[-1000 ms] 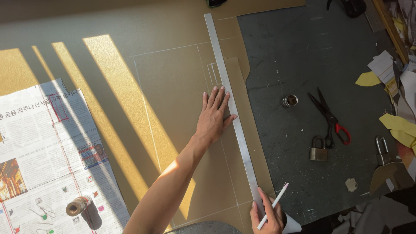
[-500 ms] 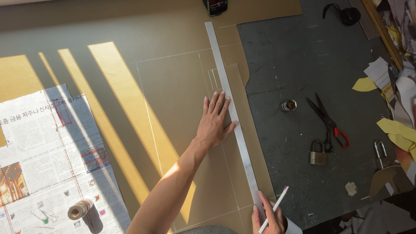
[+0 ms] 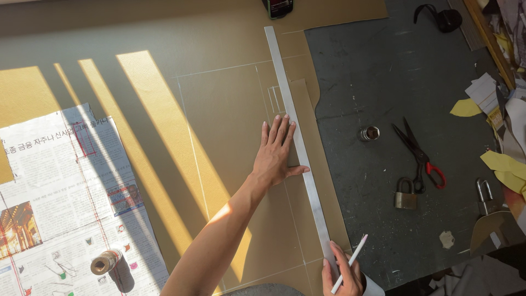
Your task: The person marks lines on a newspaper and a large cardboard sheet using a ruler and a white marker, then cuts along the marked lines with scissors. The person handles the newspaper, cardboard, ruler, marker, and scissors throughout the task.
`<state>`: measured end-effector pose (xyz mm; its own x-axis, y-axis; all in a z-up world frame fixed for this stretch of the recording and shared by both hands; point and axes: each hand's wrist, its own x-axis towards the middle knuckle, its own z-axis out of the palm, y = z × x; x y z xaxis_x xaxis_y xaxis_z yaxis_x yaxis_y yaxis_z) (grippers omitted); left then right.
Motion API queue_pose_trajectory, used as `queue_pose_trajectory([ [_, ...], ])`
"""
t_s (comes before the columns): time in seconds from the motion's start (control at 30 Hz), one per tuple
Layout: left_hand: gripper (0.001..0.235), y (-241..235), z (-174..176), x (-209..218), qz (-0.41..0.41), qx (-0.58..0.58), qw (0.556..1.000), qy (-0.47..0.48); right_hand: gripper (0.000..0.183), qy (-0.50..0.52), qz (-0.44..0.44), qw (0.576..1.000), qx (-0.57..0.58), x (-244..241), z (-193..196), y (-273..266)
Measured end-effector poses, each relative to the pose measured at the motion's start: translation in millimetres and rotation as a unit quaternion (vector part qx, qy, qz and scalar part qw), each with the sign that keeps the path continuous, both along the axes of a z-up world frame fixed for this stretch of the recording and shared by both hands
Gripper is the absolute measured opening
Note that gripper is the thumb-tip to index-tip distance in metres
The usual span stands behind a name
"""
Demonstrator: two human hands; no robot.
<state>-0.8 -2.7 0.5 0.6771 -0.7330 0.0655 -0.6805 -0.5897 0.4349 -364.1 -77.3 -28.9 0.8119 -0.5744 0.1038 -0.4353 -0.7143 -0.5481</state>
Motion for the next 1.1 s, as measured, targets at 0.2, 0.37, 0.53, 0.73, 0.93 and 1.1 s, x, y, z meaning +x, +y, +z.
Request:
queue_pose_trajectory([
  [0.2,0.142,1.0,-2.7,-0.2,0.002,-0.013,1.000,-0.010,0.056,0.009,-0.007,1.000,-0.012,0.0,-1.4,0.0],
  [0.37,0.143,0.3,-3.4,-0.4,0.003,-0.008,1.000,-0.009,0.055,-0.004,-0.004,1.000,-0.009,2.1,2.1,1.8],
  [0.53,0.143,-0.2,-3.7,-0.5,0.004,-0.001,1.000,-0.006,0.054,-0.003,-0.016,1.000,-0.004,6.7,9.5,6.5],
  [0.73,0.144,-0.4,-5.6,-1.4,0.004,0.002,1.000,-0.014,0.054,0.000,-0.025,1.000,0.000,10.8,19.5,10.7],
  [0.93,0.145,-1.1,-4.8,-0.3,0.005,0.010,1.000,-0.011,0.053,-0.005,-0.025,1.000,0.002,13.1,20.7,10.8],
  [1.1,0.145,-0.3,-3.1,0.0,0.004,0.010,1.000,-0.008,0.054,0.004,-0.023,1.000,0.001,9.0,14.3,7.9],
])
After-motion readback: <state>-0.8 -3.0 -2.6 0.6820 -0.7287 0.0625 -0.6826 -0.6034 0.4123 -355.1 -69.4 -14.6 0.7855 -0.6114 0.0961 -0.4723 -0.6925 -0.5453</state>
